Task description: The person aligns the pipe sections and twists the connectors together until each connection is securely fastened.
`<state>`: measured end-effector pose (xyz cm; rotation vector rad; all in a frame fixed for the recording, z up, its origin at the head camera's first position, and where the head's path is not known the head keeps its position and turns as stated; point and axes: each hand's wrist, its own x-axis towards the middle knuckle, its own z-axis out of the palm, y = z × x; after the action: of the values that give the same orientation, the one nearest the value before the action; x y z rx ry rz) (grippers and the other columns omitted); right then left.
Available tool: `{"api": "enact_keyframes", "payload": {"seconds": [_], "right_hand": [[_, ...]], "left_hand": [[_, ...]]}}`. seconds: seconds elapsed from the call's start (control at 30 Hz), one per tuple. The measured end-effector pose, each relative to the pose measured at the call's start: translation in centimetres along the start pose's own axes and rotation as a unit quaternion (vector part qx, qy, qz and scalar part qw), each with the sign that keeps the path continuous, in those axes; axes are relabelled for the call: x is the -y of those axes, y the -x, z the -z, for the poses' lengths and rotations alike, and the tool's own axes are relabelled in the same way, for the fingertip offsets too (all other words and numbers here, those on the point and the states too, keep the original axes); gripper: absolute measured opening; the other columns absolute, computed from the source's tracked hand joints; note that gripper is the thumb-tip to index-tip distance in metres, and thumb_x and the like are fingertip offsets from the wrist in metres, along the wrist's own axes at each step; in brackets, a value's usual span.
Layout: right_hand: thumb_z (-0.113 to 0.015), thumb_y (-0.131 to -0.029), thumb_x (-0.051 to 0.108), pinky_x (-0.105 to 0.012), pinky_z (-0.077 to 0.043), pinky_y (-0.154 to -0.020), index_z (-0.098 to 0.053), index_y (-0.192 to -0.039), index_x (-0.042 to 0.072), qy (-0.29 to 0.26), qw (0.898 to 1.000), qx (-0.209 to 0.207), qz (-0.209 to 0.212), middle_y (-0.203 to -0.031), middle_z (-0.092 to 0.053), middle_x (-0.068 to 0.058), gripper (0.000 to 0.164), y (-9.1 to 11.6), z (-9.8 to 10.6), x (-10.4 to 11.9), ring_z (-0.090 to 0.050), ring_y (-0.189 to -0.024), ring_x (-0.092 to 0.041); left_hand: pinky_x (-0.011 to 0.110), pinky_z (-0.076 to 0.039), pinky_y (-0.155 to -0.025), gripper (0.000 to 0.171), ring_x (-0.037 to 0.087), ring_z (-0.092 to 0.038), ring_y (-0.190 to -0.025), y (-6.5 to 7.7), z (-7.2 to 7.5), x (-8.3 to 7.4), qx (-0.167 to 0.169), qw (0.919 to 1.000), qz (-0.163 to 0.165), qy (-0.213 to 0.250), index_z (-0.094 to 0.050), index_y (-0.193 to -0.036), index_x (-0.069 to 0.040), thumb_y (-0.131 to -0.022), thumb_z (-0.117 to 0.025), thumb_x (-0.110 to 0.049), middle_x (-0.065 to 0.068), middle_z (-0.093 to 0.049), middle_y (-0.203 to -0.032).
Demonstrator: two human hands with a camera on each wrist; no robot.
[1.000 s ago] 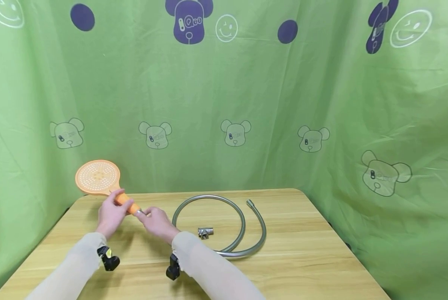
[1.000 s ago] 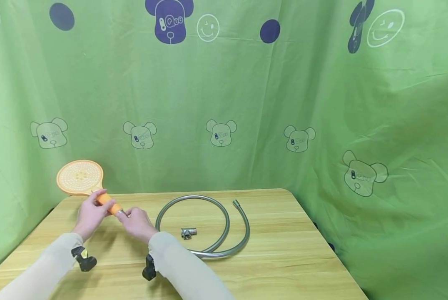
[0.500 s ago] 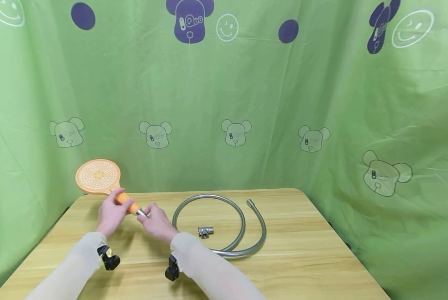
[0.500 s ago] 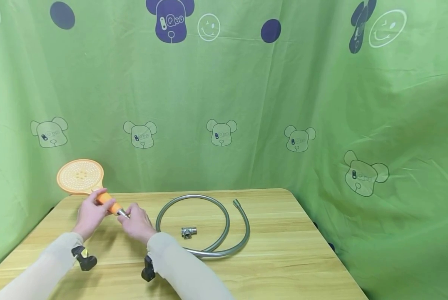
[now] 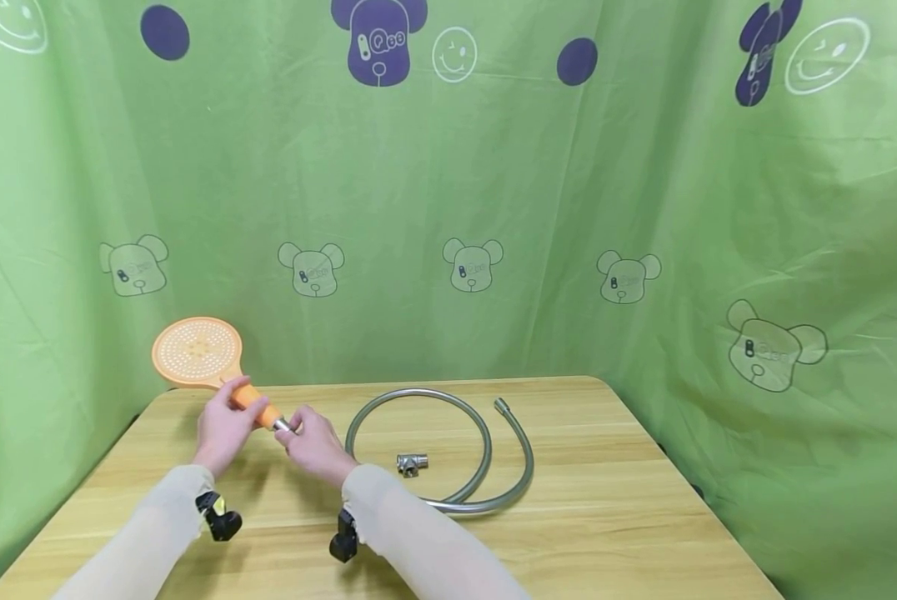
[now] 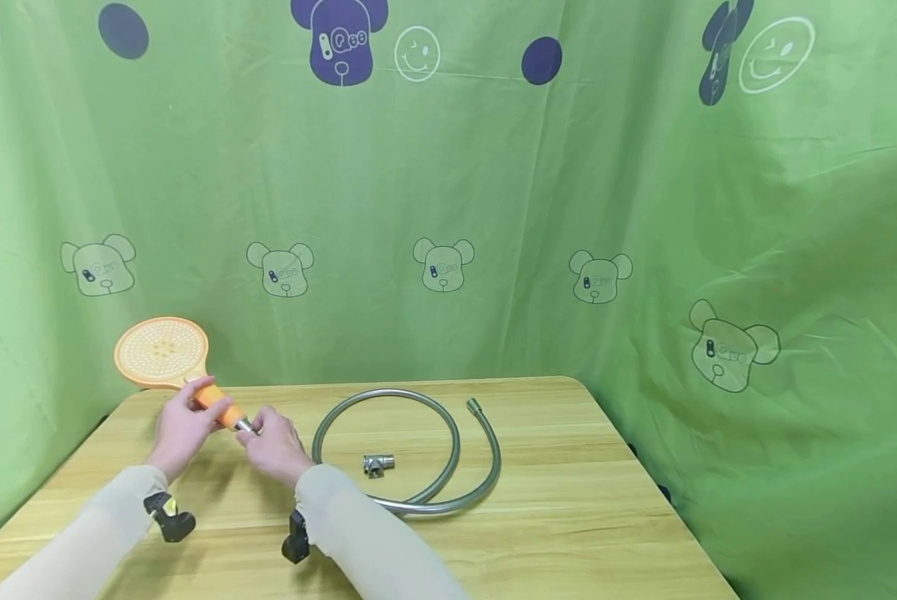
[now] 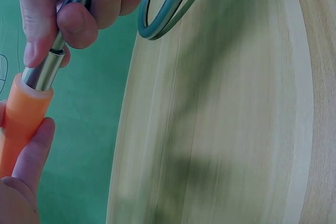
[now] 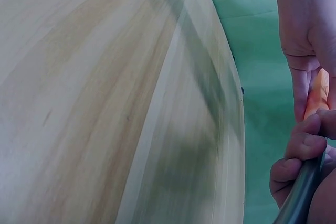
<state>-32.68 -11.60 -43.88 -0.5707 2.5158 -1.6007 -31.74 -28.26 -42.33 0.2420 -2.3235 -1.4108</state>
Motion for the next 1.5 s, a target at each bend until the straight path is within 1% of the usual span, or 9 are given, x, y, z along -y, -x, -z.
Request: {"api": "enact_keyframes", "payload": {"seconds": [0.27, 0.53, 0.67, 0.77, 0.9, 1.17, 1.37, 1.43, 1.5], "right_hand": [[-0.068, -0.096, 0.019, -0.021, -0.036, -0.043, -0.051, -0.084, 0.015, -0.027, 1.0, 0.011, 0.006, -0.066, -0.059, 0.003, 0.021, 0.02, 0.03, -0.08, -0.046, -0.05, -0.009], [-0.067, -0.096, 0.018, -0.021, -0.036, -0.043, -0.052, -0.084, 0.014, -0.047, 0.999, 0.017, -0.009, -0.067, -0.061, 0.001, 0.019, -0.01, 0.15, 0.03, -0.046, -0.05, -0.009], [-0.068, -0.096, 0.021, -0.022, -0.036, -0.043, -0.054, -0.087, 0.015, -0.049, 0.998, 0.015, -0.023, -0.068, -0.063, -0.001, 0.018, -0.08, 0.18, 0.1, -0.047, -0.05, -0.009], [-0.07, -0.095, 0.023, -0.022, -0.036, -0.042, -0.055, -0.088, 0.015, -0.049, 0.998, 0.011, -0.03, -0.067, -0.065, -0.002, 0.018, -0.2, 0.18, 0.2, -0.046, -0.048, -0.01], [-0.071, -0.094, 0.021, -0.021, -0.034, -0.039, -0.055, -0.088, 0.013, -0.048, 0.998, 0.009, -0.028, -0.064, -0.066, -0.004, 0.018, -0.29, 0.15, 0.32, -0.046, -0.044, -0.01], [-0.071, -0.094, 0.022, -0.021, -0.034, -0.038, -0.055, -0.087, 0.014, -0.03, 0.999, 0.013, -0.035, -0.063, -0.066, -0.003, 0.019, 0.06, 0.18, 0.35, -0.047, -0.042, -0.013], [-0.072, -0.093, 0.025, -0.022, -0.036, -0.04, -0.056, -0.088, 0.014, -0.017, 0.999, 0.006, -0.041, -0.062, -0.065, -0.001, 0.02, 0.21, 0.21, 0.47, -0.052, -0.044, -0.016], [-0.073, -0.092, 0.025, -0.022, -0.037, -0.04, -0.057, -0.089, 0.014, -0.015, 0.999, 0.004, -0.042, -0.064, -0.067, -0.003, 0.02, 0.25, 0.27, 0.51, -0.055, -0.046, -0.018], [-0.073, -0.092, 0.026, -0.023, -0.037, -0.041, -0.059, -0.09, 0.014, -0.016, 0.999, 0.004, -0.044, -0.068, -0.069, -0.006, 0.019, 0.25, 0.4, 0.5, -0.059, -0.05, -0.021]], "left_hand": [[0.015, -0.057, -0.069, 0.064, 0.009, -0.061, -0.085, 0.14, -0.11, 0.16, -0.002, 0.9999, 0.002, 0.016, -0.044, -0.15, -0.007, -0.095, -0.071, -0.025, 0.028, -0.058, -0.123], [0.016, -0.058, -0.07, 0.065, 0.006, -0.06, -0.083, 0.16, -0.17, 0.18, -0.002, 0.9997, 0.005, 0.024, -0.042, -0.151, -0.007, -0.095, -0.071, -0.024, 0.027, -0.058, -0.123], [0.016, -0.058, -0.072, 0.065, 0.008, -0.062, -0.085, 0.02, -0.09, 0.11, -0.001, 0.9996, 0.01, 0.027, -0.041, -0.152, -0.008, -0.095, -0.07, -0.021, 0.027, -0.057, -0.126], [0.016, -0.058, -0.072, 0.066, 0.014, -0.064, -0.089, -0.1, 0.01, 0.03, 0.001, 0.9996, 0.01, 0.025, -0.04, -0.153, -0.009, -0.095, -0.07, -0.021, 0.028, -0.056, -0.128], [0.015, -0.057, -0.072, 0.068, 0.021, -0.066, -0.096, -0.11, 0.06, -0.15, 0.004, 0.9998, 0.013, 0.017, -0.038, -0.154, -0.008, -0.095, -0.07, -0.022, 0.029, -0.055, -0.132], [0.015, -0.053, -0.066, 0.066, 0.021, -0.067, -0.091, 0.26, -0.16, -0.52, -0.01, 0.9996, 0.021, -0.018, -0.042, -0.151, -0.007, -0.094, -0.071, -0.024, 0.028, -0.058, -0.13], [0.014, -0.053, -0.067, 0.065, 0.03, -0.066, -0.101, 0.35, -0.32, -0.63, -0.01, 0.9996, 0.025, -0.011, -0.042, -0.151, -0.006, -0.094, -0.07, -0.022, 0.028, -0.057, -0.131], [0.014, -0.053, -0.067, 0.065, 0.029, -0.066, -0.1, 0.31, -0.35, -0.62, -0.008, 0.9995, 0.028, -0.008, -0.042, -0.151, -0.007, -0.095, -0.07, -0.022, 0.028, -0.057, -0.131], [0.014, -0.054, -0.068, 0.065, 0.025, -0.066, -0.097, 0.23, -0.38, -0.57, -0.006, 0.9995, 0.031, -0.003, -0.042, -0.152, -0.008, -0.095, -0.07, -0.022, 0.027, -0.057, -0.131]]}}
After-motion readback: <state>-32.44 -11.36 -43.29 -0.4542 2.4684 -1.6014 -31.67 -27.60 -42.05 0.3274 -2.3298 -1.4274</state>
